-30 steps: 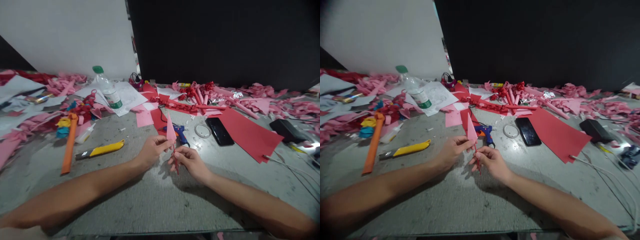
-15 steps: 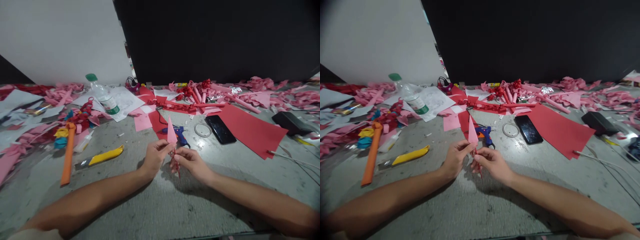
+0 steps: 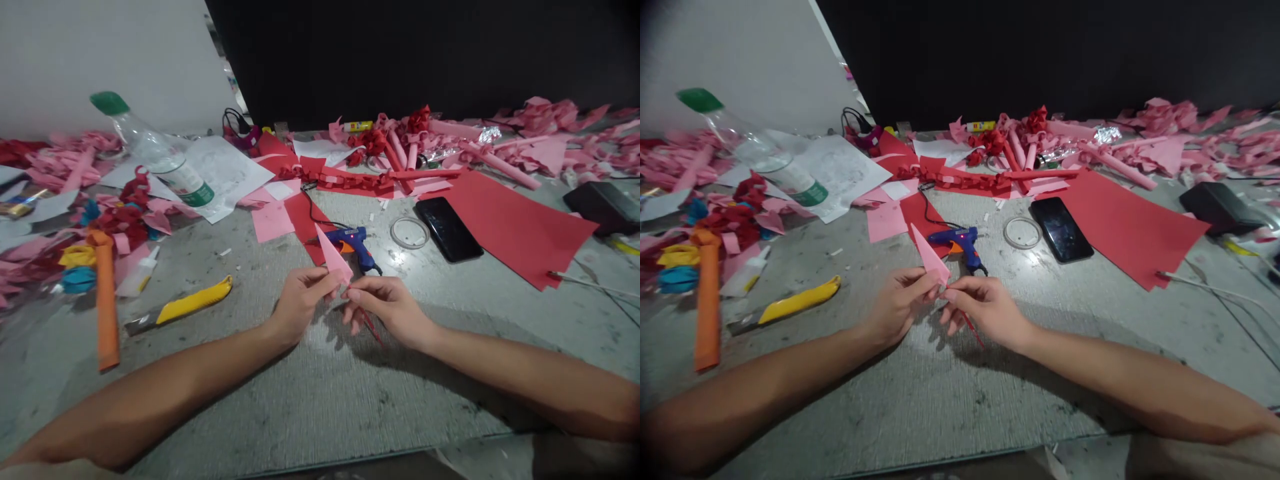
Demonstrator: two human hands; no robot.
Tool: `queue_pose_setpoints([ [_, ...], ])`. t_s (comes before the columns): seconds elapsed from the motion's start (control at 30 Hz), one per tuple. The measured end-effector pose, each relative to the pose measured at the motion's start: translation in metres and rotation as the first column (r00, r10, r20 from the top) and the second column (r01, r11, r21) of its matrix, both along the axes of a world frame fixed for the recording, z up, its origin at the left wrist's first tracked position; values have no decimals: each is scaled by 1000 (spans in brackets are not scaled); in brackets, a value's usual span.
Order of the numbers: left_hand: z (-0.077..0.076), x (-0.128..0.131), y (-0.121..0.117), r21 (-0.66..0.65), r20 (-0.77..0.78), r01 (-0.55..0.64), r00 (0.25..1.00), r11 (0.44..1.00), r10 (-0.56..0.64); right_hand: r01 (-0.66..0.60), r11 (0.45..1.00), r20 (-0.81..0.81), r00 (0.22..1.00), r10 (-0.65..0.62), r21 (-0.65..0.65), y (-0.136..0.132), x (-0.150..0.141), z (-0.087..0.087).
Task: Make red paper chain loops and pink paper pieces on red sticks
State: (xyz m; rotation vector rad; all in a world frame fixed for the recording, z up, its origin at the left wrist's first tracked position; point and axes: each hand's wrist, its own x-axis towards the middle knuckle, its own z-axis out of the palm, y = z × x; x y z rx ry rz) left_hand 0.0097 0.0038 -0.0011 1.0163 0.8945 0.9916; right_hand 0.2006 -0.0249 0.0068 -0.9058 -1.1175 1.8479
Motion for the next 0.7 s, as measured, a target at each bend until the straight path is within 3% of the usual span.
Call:
queue_pose_setpoints([
  [0.37,1,16,-20,-136,100,-68,992,988,82,23,998,58,998,-27,57,2,-2,-1],
  [0.7,0,22,-21,-115,67,-155,984,981,163,37,997,98,994,-44,66,0,-4,1],
])
